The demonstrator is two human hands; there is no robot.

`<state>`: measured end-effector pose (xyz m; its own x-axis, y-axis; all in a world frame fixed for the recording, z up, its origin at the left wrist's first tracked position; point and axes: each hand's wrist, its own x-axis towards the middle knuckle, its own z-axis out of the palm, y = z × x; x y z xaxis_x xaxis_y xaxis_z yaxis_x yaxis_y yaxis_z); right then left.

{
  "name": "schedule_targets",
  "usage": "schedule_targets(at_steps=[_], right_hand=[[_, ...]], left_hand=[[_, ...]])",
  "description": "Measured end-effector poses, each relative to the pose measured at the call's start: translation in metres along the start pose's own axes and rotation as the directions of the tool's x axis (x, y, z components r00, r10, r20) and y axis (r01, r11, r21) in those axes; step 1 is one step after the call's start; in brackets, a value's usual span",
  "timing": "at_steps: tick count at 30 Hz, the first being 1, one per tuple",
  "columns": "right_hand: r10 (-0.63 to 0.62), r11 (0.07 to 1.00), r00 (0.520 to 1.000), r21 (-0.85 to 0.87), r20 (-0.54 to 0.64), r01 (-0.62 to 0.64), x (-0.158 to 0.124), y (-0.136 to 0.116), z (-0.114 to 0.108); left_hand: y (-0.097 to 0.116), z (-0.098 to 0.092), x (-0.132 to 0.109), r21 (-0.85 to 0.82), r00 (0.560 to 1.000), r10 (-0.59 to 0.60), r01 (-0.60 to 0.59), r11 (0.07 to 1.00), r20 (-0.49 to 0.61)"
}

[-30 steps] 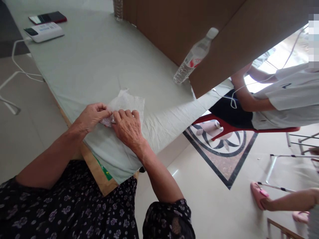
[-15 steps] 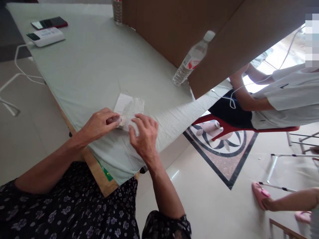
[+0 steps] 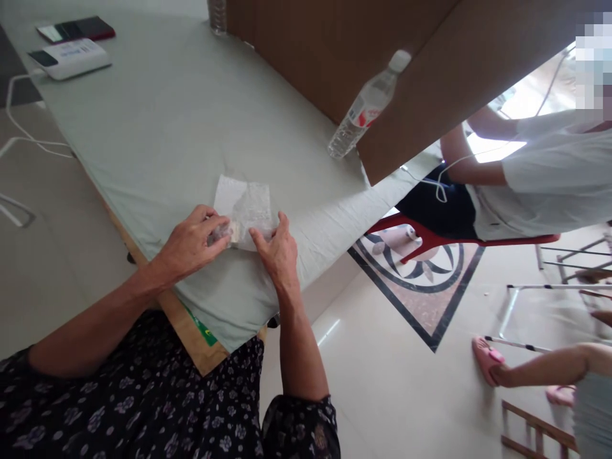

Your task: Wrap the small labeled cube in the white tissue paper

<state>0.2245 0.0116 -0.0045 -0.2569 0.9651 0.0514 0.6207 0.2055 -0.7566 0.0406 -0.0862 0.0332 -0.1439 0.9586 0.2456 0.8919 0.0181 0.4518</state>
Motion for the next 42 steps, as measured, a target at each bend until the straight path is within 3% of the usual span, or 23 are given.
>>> schedule_targets(at_steps=[9, 13, 18, 23, 30, 38, 42], right_hand=[[-0.054, 0.972, 0.997, 0.227, -0.055, 0.065, -0.008, -0.018, 0.007], [-0.073, 0.941, 0.997, 0.332, 0.005, 0.067, -0.007, -0.027, 0.014], [-0.092, 0.928, 0.996, 0.361, -0.019, 0.093, -0.005, -0.034, 0.017], [-0.085, 0.916, 0.996, 0.391, -0.025, 0.088, -0.008, -0.036, 0.015], [-0.081, 0.914, 0.996, 0.396, -0.023, 0.084, -0.014, -0.040, 0.021], [-0.126, 0.917, 0.992, 0.379, -0.009, 0.120, -0.013, -0.045, 0.021], [-0.144, 0.931, 0.989, 0.335, -0.019, 0.142, -0.017, -0.049, 0.020]], left_hand=[[0.001, -0.004, 0.005, 0.013, 0.998, 0.004, -0.005, 1.000, 0.063], [0.004, -0.005, 0.007, 0.004, 0.995, -0.021, 0.020, 1.000, 0.093], [0.008, -0.007, 0.008, 0.013, 0.989, -0.053, 0.052, 0.999, 0.139], [0.005, -0.009, 0.010, 0.030, 0.993, 0.048, -0.051, 0.998, 0.105], [0.007, -0.010, 0.016, 0.086, 0.969, 0.088, -0.110, 0.990, 0.230], [-0.001, 0.000, 0.010, -0.081, 0.994, 0.021, -0.012, 0.997, 0.106], [-0.005, 0.005, 0.007, -0.112, 0.996, 0.063, -0.055, 0.992, 0.063]])
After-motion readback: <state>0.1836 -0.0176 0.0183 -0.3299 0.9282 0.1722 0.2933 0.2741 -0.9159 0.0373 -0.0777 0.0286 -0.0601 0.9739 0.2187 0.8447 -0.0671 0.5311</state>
